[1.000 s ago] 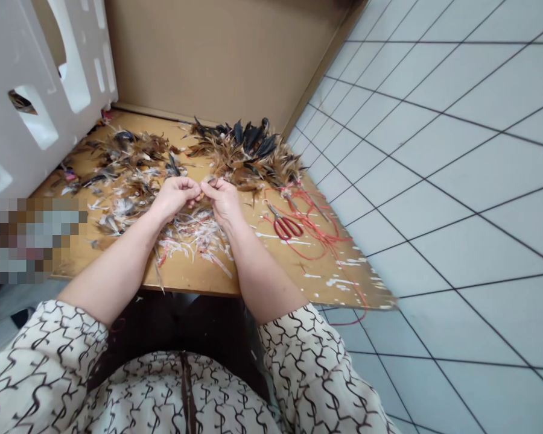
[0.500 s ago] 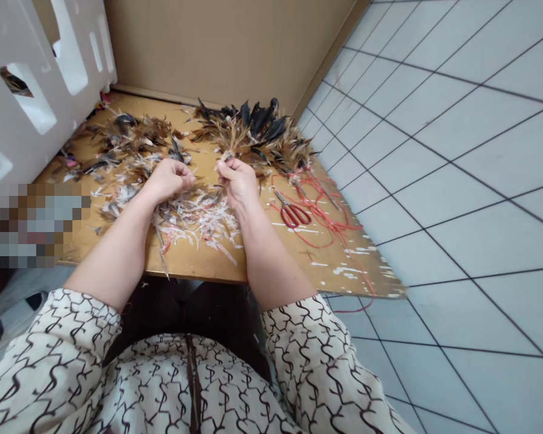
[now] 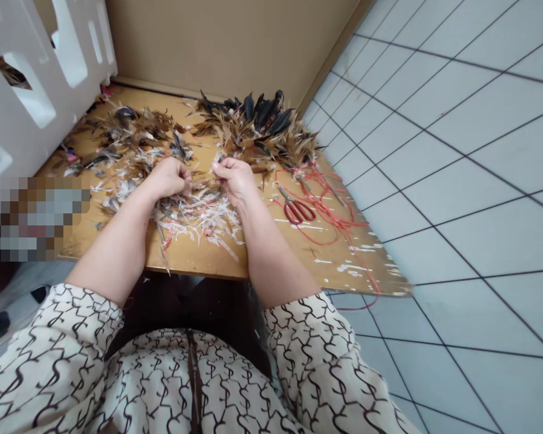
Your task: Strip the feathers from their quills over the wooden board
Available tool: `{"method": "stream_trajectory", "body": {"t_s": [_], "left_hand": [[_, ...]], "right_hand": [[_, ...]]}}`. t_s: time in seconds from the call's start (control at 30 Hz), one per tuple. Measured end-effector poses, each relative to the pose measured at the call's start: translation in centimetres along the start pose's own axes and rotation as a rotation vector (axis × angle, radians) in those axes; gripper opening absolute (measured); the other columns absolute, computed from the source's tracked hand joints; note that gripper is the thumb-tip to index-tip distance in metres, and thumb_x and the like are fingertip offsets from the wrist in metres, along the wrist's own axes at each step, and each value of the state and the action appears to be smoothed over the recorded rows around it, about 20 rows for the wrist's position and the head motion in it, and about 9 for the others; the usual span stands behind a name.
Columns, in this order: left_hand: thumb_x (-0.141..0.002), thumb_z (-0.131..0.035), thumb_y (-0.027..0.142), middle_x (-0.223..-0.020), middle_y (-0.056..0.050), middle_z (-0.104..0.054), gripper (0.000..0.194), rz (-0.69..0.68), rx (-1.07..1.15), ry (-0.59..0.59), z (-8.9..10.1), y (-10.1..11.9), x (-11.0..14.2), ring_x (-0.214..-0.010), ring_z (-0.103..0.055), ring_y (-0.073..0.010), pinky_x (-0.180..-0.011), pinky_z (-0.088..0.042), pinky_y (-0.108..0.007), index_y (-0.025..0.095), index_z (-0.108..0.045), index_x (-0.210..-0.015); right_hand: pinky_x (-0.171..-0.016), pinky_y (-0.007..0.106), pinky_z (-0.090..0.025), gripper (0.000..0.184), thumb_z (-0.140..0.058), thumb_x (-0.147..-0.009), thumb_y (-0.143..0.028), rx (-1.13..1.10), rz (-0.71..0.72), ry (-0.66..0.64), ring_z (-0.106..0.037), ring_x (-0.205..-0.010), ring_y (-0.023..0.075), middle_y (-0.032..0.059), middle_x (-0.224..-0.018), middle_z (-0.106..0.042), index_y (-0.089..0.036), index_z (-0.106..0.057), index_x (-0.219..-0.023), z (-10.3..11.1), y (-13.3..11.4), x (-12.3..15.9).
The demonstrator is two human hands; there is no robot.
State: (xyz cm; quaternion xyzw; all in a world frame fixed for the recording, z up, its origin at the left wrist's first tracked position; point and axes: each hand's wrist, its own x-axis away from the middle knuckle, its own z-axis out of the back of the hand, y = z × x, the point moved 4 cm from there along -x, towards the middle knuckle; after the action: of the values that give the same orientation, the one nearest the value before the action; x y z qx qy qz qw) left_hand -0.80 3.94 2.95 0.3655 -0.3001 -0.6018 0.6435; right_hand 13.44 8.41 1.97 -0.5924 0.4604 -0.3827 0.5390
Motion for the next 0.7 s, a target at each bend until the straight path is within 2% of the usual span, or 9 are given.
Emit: {"method": "stream_trajectory", "body": {"t_s": [0.17, 0.27, 0.4, 0.7], "left_hand": [[-0.056, -0.066, 0.016, -0.043, 0.004, -0.048, 0.011, 0.025, 0.458, 0.164, 1.1, 0.6, 0.3, -0.040, -0.035, -0.0046, -0.045, -0.030, -0.019, 0.014, -0.056, -0.052], [-0.056, -0.067, 0.015, -0.043, 0.004, -0.046, 0.013, 0.032, 0.610, 0.180, 1.2, 0.7, 0.2, -0.038, -0.036, -0.0042, -0.044, -0.030, -0.019, 0.014, -0.054, -0.052], [-0.057, -0.066, 0.015, -0.045, 0.004, -0.046, 0.014, 0.028, 0.683, 0.169, 1.0, 0.6, 0.0, -0.038, -0.038, -0.0042, -0.044, -0.031, -0.019, 0.014, -0.053, -0.053], [-0.057, -0.066, 0.012, -0.043, 0.004, -0.049, 0.014, -0.021, 0.676, 0.168, 0.6, 1.5, 0.5, -0.036, -0.035, -0.0031, -0.040, -0.026, -0.018, 0.013, -0.053, -0.051]], "right_hand": [[-0.044, 0.018, -0.030, 0.035, -0.075, -0.057, -0.027, -0.030, -0.015, -0.044, -0.036, -0.044, 0.0041, -0.0070, -0.045, -0.043, -0.017, -0.043, -0.048, -0.2, 0.1, 0.1], [-0.045, 0.019, -0.032, 0.033, -0.074, -0.058, -0.024, -0.040, -0.022, -0.081, -0.037, -0.045, 0.0047, -0.0063, -0.045, -0.044, -0.017, -0.043, -0.048, -0.5, 0.1, 0.3], [-0.045, 0.019, -0.033, 0.034, -0.077, -0.055, -0.024, -0.048, -0.027, -0.115, -0.038, -0.045, 0.0046, -0.0065, -0.046, -0.044, -0.017, -0.044, -0.049, -1.0, 0.1, 0.6], [-0.043, 0.018, -0.034, 0.031, -0.077, -0.055, -0.024, -0.020, -0.052, -0.157, -0.043, -0.043, 0.0052, -0.0056, -0.045, -0.050, -0.017, -0.047, -0.050, -1.7, 0.4, 1.1]]}}
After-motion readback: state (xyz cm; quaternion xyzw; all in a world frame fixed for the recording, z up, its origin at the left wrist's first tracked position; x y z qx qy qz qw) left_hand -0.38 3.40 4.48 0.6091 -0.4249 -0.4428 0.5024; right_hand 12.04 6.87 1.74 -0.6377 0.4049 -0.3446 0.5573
